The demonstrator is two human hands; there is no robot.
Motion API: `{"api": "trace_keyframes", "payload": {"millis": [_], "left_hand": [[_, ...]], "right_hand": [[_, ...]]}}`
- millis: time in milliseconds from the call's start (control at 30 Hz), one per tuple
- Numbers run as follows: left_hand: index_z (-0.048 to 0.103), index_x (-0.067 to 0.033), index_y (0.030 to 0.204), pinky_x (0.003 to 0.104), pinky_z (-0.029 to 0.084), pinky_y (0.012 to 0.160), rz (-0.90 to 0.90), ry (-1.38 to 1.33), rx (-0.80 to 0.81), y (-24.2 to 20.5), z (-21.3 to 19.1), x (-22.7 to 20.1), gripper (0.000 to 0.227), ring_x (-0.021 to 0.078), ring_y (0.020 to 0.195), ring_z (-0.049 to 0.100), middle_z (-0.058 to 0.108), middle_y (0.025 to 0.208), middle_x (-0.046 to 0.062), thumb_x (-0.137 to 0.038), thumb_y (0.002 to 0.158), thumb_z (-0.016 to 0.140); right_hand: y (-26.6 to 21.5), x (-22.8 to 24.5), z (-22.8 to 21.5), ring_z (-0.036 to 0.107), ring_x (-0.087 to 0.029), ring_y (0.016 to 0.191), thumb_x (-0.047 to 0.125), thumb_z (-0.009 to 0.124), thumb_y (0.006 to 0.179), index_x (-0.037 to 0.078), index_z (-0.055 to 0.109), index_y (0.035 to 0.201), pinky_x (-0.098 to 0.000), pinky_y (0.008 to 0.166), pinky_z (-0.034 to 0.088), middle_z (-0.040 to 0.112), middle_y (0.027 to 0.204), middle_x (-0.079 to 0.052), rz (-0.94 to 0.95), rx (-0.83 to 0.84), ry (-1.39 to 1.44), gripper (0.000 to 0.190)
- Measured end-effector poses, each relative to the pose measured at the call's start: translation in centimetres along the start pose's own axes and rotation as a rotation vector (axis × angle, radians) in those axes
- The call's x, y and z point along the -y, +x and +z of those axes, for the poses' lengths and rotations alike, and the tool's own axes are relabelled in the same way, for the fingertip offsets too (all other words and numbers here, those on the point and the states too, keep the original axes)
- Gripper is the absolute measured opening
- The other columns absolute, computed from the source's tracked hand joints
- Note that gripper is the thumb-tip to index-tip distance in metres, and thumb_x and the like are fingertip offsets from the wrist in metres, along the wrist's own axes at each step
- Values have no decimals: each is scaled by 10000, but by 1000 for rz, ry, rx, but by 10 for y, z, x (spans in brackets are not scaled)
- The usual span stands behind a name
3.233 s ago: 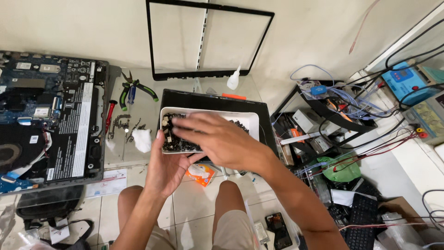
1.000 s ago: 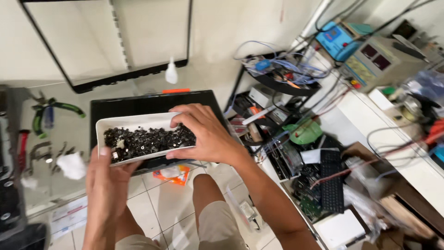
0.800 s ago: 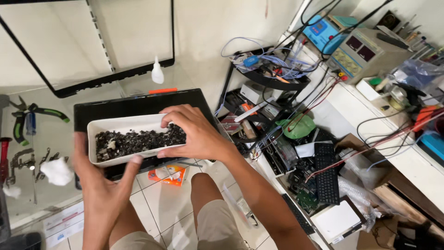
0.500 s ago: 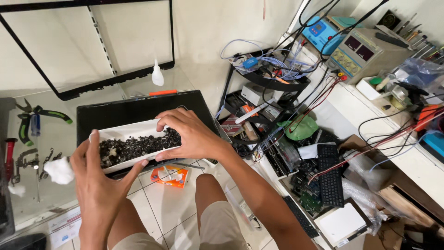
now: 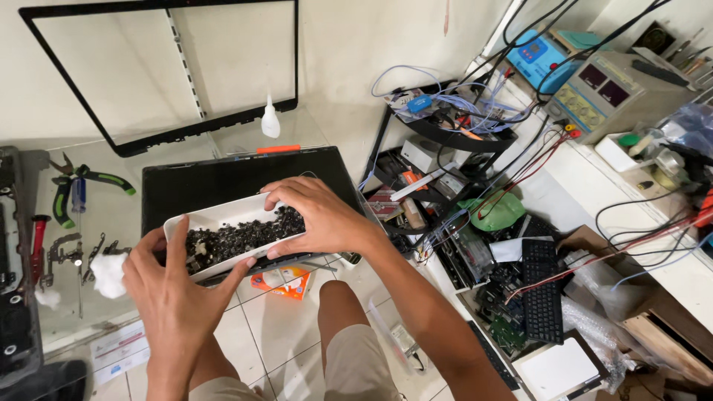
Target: The person sits on the floor and holds a white rectangular tray filled with small black screws. They use their right hand to sift through and sort the screws within the tray, occasionally picking up individual pieces to inspect them.
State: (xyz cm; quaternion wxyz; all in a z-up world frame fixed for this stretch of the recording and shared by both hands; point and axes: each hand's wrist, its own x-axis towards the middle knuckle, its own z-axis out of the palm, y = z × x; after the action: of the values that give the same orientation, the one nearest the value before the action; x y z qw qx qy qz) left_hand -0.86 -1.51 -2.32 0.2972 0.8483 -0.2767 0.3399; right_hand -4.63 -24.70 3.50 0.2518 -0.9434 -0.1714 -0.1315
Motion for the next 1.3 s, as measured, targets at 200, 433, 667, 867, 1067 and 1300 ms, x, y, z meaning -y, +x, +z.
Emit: {"api": "trace_keyframes", "payload": {"millis": [200,433,667,867,1067,1300], "left_hand": [[399,-26,1481,525,358,1004,-99,-135,136,2,-2,-1,979,403,1269,461,450,1434,248,-484,707,787],[297,-35,1512,461,347,1080,-86,-366,30,5,-15,1,1010,372,1257,426,423,1373,223,-306,708,845],[165,-72,1543,451,382,1091,-135,-532,103,5,-25,2,1122,346,1294,402,333,1354,209,-161,680,876],[297,-9,1445,436,406,1085,-132,-558,99,4,-24,3,981,310,1279,385,317,1297,170,-259,694,876],[358,-34,1342,432,444,1071,-92,-616,61,5,-27,-2,856,314,1260,454,381,1299,183,-291,710,874],[357,-37,1335,428,411,1087,-104,-589,64,2,-22,0,871,319,1269,479,455,1319,188,-284,691,890]], "right_hand": [[4,-1,0,519,-259,1207,464,814,709,172,531,1037,-393,1014,345,566,1285,-71,-34,14,-27,523],[1,9,3,500,-294,1260,420,852,716,149,539,1030,-436,1055,333,530,1349,-80,-150,-69,-125,519],[0,21,-1,503,-284,1275,403,844,748,106,553,1045,-540,1154,288,522,1351,-93,-222,-104,-194,511],[-1,29,-11,494,-291,1292,364,874,729,109,556,1051,-549,1165,288,507,1364,-105,-227,-67,-233,519],[-4,38,-19,489,-316,1283,320,876,731,123,602,1047,-628,1157,259,475,1359,-136,-249,-20,-337,462],[-4,39,-20,442,-378,1322,368,790,818,194,665,1053,-708,1143,175,438,1380,-169,-270,28,-385,318]]}}
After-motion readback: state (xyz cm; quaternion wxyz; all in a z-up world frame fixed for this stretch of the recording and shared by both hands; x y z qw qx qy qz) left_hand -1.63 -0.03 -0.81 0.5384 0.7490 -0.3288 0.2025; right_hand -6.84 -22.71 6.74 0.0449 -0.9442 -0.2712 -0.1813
